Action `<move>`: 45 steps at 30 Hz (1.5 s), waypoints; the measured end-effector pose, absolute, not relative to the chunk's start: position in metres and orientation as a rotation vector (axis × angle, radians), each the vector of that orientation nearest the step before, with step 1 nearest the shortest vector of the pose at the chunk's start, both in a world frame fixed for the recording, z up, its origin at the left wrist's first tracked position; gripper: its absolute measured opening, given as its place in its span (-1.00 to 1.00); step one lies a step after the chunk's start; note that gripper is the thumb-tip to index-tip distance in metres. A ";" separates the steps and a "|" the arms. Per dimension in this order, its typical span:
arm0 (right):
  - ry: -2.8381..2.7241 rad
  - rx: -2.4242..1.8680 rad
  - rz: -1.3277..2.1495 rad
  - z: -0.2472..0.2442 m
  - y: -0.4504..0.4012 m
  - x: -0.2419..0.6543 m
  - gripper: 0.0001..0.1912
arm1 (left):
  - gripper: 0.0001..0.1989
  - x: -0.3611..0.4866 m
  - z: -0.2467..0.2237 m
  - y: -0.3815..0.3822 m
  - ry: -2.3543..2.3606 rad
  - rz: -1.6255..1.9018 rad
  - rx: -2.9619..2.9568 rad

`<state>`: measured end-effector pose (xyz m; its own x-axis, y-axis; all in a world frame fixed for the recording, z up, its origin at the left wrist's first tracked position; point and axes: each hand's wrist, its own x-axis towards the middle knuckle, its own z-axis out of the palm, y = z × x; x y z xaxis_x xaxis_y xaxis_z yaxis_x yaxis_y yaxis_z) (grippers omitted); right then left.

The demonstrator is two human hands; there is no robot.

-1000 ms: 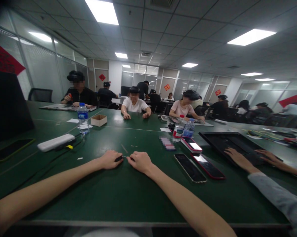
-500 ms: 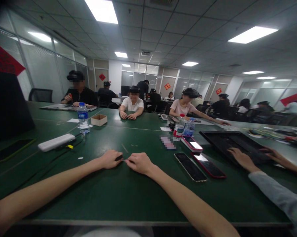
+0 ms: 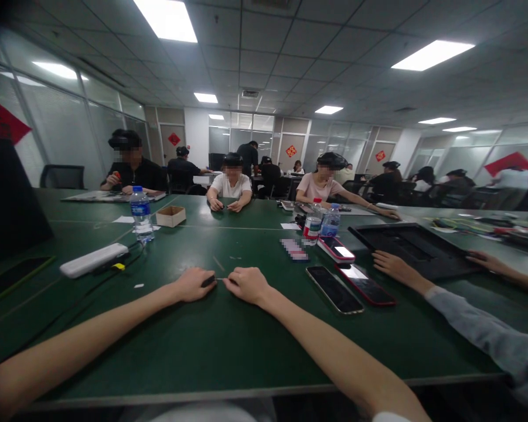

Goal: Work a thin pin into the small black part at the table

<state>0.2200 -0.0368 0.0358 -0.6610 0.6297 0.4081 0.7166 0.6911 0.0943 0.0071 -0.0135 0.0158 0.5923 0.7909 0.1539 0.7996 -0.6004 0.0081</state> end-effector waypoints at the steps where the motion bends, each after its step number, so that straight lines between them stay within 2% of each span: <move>1: -2.556 -1.104 -0.345 0.036 -0.034 0.222 -0.58 | -0.65 0.007 0.016 -0.014 -1.371 -0.225 -2.748; 22: -2.554 -1.177 -0.325 0.030 -0.036 0.216 -0.54 | -0.67 0.007 0.019 -0.017 -1.334 -0.208 -2.735; 33: -2.632 -0.848 -0.304 0.033 -0.051 0.207 -0.60 | -0.69 0.008 0.015 -0.013 -1.411 -0.226 -2.738; 45: -2.574 -1.055 -0.296 0.031 -0.042 0.212 -0.58 | -0.75 0.008 0.018 -0.016 -1.380 -0.240 -2.756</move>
<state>0.2120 -0.0415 0.0313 -0.6654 0.6379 0.3876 0.7092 0.7022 0.0619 0.0076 -0.0160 0.0184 0.5895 0.7916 0.1607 0.7994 -0.6003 0.0245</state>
